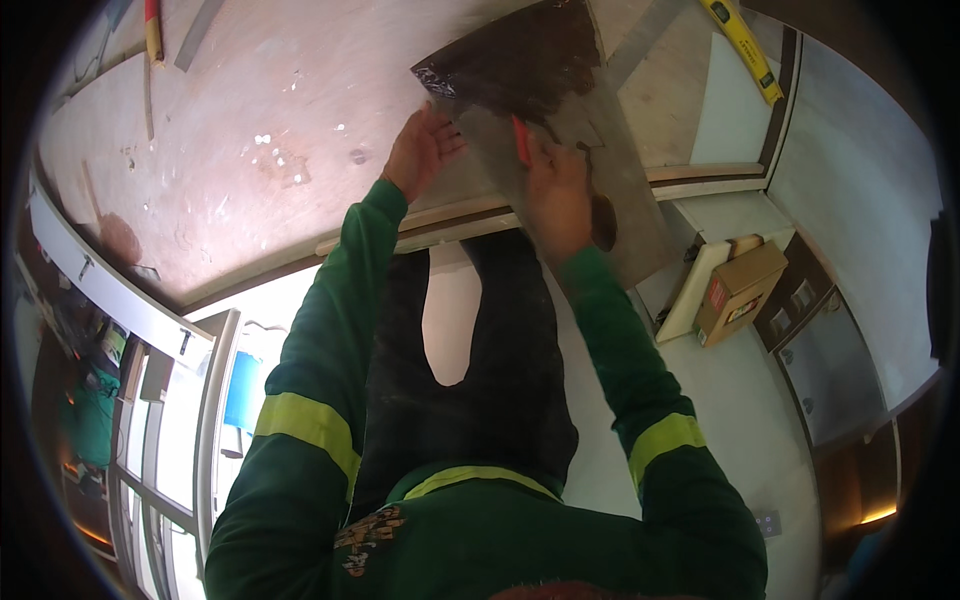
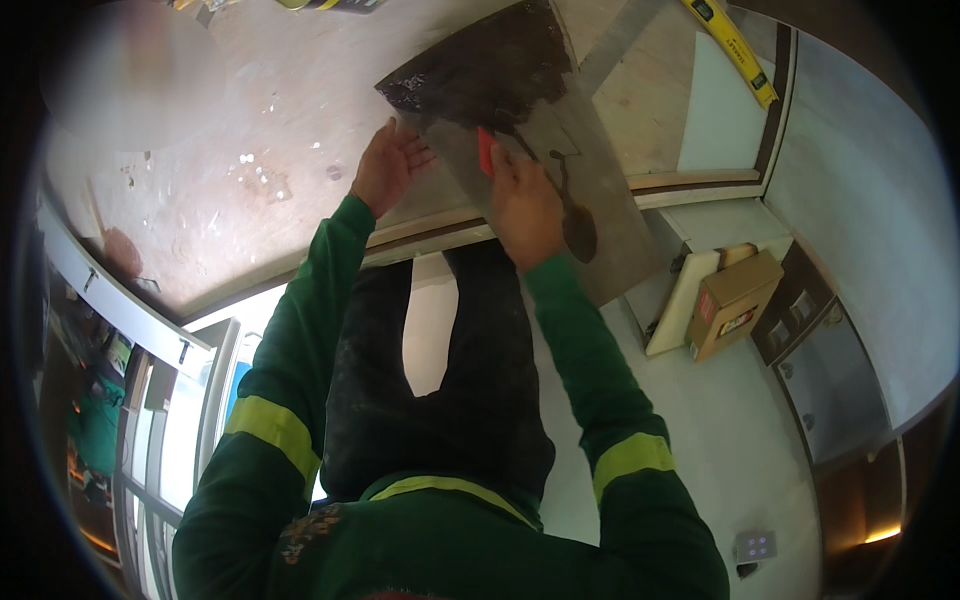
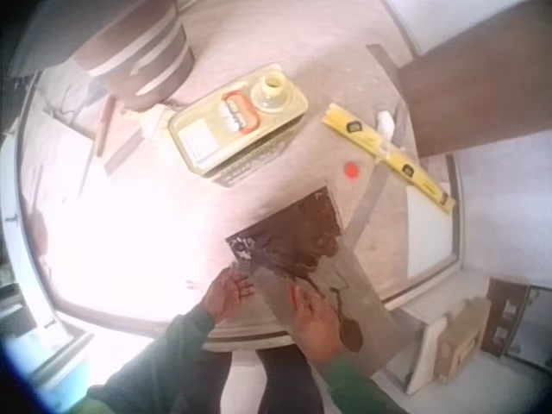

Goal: The person positions a brown wooden panel against a curved wall unit and marks it with a pencil. They then walk to a workbench, pick up a red plastic card, and apply a dark liquid finish from a metal tin onto the panel, spreading it evenly across the surface.

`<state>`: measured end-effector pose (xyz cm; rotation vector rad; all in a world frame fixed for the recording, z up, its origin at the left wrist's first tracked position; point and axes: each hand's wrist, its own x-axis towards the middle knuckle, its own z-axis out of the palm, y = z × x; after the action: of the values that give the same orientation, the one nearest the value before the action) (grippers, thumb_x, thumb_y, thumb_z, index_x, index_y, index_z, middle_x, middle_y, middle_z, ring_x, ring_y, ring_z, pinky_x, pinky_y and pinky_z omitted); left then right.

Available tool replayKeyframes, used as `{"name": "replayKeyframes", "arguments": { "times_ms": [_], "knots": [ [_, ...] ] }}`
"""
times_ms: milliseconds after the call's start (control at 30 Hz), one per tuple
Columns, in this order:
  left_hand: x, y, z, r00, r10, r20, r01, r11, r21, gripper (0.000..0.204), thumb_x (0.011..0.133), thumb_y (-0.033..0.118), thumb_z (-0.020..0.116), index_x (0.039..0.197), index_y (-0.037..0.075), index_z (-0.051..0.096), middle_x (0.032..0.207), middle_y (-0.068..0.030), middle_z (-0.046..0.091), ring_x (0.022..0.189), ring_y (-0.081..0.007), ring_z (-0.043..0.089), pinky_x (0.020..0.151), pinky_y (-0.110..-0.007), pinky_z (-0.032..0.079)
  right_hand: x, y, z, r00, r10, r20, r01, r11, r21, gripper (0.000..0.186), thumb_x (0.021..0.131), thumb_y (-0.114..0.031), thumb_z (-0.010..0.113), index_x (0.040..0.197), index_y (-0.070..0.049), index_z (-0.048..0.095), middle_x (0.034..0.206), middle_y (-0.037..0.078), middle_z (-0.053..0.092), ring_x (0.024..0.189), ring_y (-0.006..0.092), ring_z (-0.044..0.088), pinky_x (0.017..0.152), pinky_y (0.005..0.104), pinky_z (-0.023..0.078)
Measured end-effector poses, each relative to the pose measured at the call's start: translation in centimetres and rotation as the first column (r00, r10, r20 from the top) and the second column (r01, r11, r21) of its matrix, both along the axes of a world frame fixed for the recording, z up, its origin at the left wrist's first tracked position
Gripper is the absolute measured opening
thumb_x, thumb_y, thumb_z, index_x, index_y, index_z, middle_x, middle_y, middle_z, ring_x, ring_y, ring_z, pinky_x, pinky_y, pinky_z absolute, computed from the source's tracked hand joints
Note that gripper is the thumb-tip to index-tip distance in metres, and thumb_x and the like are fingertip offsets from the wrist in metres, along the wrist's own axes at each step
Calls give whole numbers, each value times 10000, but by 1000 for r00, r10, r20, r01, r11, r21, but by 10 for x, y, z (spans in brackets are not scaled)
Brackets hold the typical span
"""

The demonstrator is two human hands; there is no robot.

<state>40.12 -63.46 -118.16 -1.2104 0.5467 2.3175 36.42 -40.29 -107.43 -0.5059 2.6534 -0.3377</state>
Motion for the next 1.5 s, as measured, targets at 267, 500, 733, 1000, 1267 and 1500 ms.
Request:
{"name": "replayKeyframes", "arguments": {
  "times_ms": [267, 500, 733, 1000, 1267, 1500],
  "knots": [
    [-2, -2, 3, 980, -3, -197, 38, 983, 177, 737, 1077, 574, 476, 1482, -41, 471, 1425, -181, 576, 1282, -305, 584, 1165, -476, 447, 69, -10, -22, 994, 93, 63, -94, 995, 16, 495, 987, -96, 565, 1481, -89, 566, 1326, 134, 599, 1217, 364, 591, 961, 482, 512],
    [4, -3, 9, 988, 131, -83, -133, 991, -28, 900, 1058, 623, 476, 1587, -92, 340, 1594, -226, 406, 1387, -387, 494, 1205, -522, 397, -51, -28, 27, 996, 77, -51, -85, 979, -184, 418, 971, -106, 627, 1388, -70, 632, 1229, 135, 630, 1116, 357, 624, 941, 485, 530],
    [-8, -11, 16, 966, 186, -180, -193, 981, -20, 938, 1058, 676, 382, 1660, -30, 246, 1641, -205, 364, 1367, -379, 502, 1201, -546, 400, -106, -78, -32, 973, 78, -215, -126, 968, -216, 358, 967, -94, 609, 1314, -21, 659, 1185, 132, 653, 1126, 369, 630, 940, 485, 546],
    [-25, -31, 19, 972, 132, -196, -125, 991, 45, 847, 1087, 691, 214, 1674, 87, 304, 1577, -170, 469, 1338, -348, 552, 1170, -531, 429, -88, -110, -43, 990, 103, -93, -122, 964, -237, 405, 917, -62, 597, 1316, -12, 651, 1196, 152, 658, 1128, 377, 629, 932, 483, 562],
    [-26, -32, 24, 968, 138, -210, -126, 989, 72, 893, 1070, 737, 143, 1640, 89, 375, 1484, -146, 574, 1305, -330, 591, 1114, -468, 463, -88, -124, -33, 987, 161, 4, -149, 926, -348, 330, 923, -64, 588, 1234, -9, 686, 1141, 154, 668, 1107, 367, 635, 932, 475, 563],
    [-17, -40, 14, 959, 194, -208, -144, 961, 235, 1065, 1006, 839, 147, 1635, 1, 342, 1584, -198, 486, 1386, -393, 530, 1225, -507, 377, -80, -100, -8, 952, 146, 269, 16, 853, -521, 176, 937, -70, 600, 1070, 22, 670, 1013, 222, 646, 975, 418, 625, 834, 503, 513]
  ]
}}
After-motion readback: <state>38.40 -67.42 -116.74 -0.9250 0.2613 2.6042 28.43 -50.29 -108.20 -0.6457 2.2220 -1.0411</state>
